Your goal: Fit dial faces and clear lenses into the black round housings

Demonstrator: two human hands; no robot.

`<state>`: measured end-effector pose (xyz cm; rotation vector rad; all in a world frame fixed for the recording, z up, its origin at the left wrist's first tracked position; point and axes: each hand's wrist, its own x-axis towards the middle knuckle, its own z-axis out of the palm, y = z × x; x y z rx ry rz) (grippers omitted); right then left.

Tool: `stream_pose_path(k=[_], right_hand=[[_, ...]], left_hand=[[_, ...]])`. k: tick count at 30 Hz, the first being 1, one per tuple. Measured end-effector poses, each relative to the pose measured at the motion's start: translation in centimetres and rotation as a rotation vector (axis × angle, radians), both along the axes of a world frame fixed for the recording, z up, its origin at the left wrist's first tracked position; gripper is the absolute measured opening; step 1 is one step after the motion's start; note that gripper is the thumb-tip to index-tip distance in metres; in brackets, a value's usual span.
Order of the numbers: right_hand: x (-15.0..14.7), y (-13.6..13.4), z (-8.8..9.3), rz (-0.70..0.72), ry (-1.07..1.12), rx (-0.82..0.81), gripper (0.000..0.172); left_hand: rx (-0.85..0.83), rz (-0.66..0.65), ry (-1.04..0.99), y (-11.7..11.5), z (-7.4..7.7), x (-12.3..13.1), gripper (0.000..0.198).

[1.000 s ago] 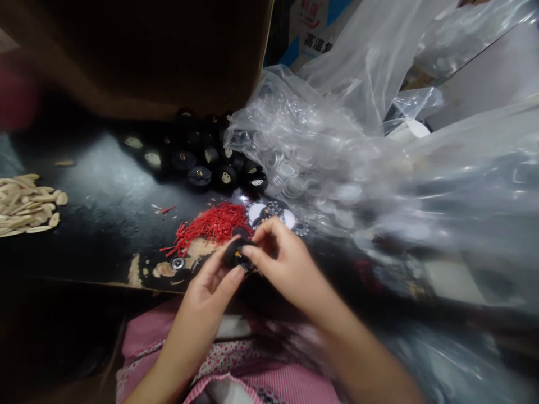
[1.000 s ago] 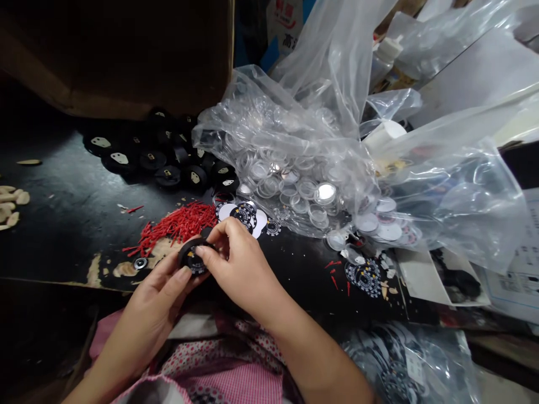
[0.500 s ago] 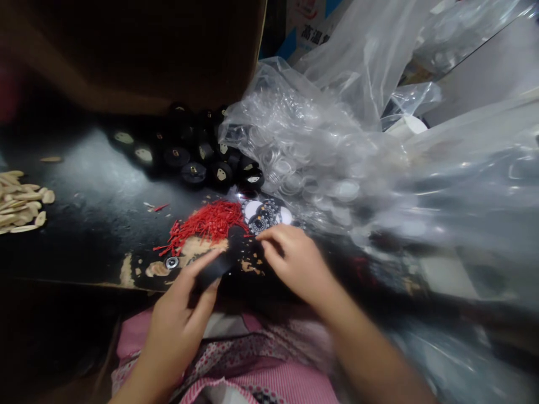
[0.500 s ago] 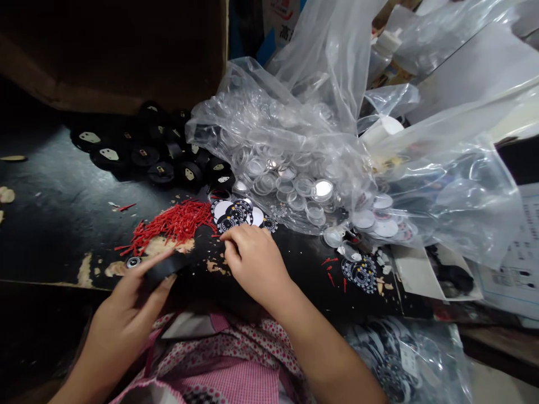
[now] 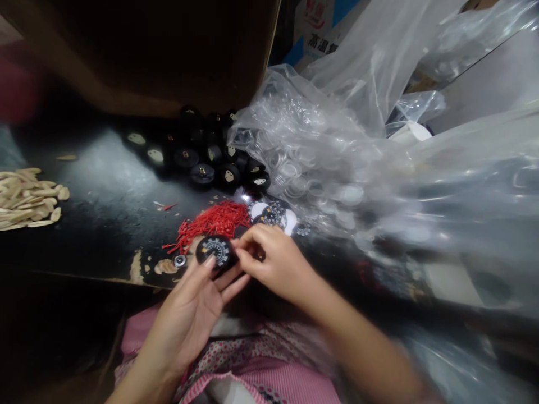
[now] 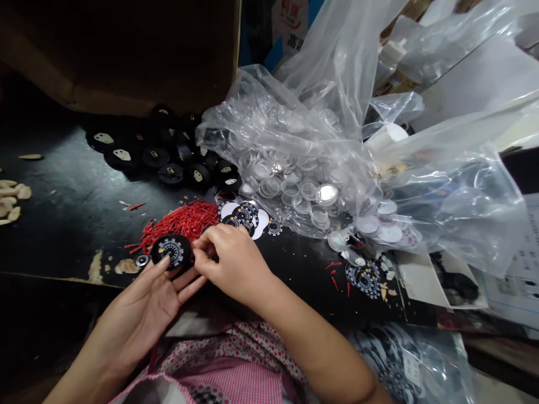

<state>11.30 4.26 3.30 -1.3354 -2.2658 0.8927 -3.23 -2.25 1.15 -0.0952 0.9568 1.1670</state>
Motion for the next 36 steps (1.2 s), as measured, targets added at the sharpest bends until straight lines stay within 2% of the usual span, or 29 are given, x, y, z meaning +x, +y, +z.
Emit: stream_pose_path(k=[3, 7, 13, 18, 20, 23, 28, 36], right_hand=[[0.3, -0.7, 0.1, -0.006, 0.109, 0.053, 0.004], [0.7, -1.0, 0.3, -0.01, 0.098, 0.053, 0.002], [0.5, -1.2, 0.5, -0.039, -0.005, 0.082, 0.01], [0.6, -1.6, 1.1, -0.05, 0.148, 0.042, 0.011], [0.5, -1.7, 1.3, -0.039, 0.207, 0.019, 0.009], [0.3, -1.7, 1.2, -0.044, 0.155, 0.027, 0.01], [0.2, -1.7, 1.2, -0.062, 0.094, 0.011, 0.011], [0.7, -1.7, 1.7, -0.054, 0.171, -0.038, 0.015]], left_hand=[[-0.026, 0.037, -0.04, 0.4, 0.4, 0.2, 0.02], [0.004, 0.086, 0.047, 0.4, 0.8, 0.5, 0.016], [0.15, 0.077, 0.184, -0.4, 0.9, 0.8, 0.025], [0.187, 0.099, 0.322, 0.0, 0.5, 0.7, 0.042], [0.186, 0.059, 0.408, 0.4, 0.2, 0.9, 0.042], [0.191, -0.045, 0.456, 0.5, -0.5, 1.4, 0.035], [0.328, -0.148, 0.59, -0.2, -1.4, 1.5, 0.03], [0.39, -0.186, 0.665, -0.6, -0.7, 1.1, 0.03]])
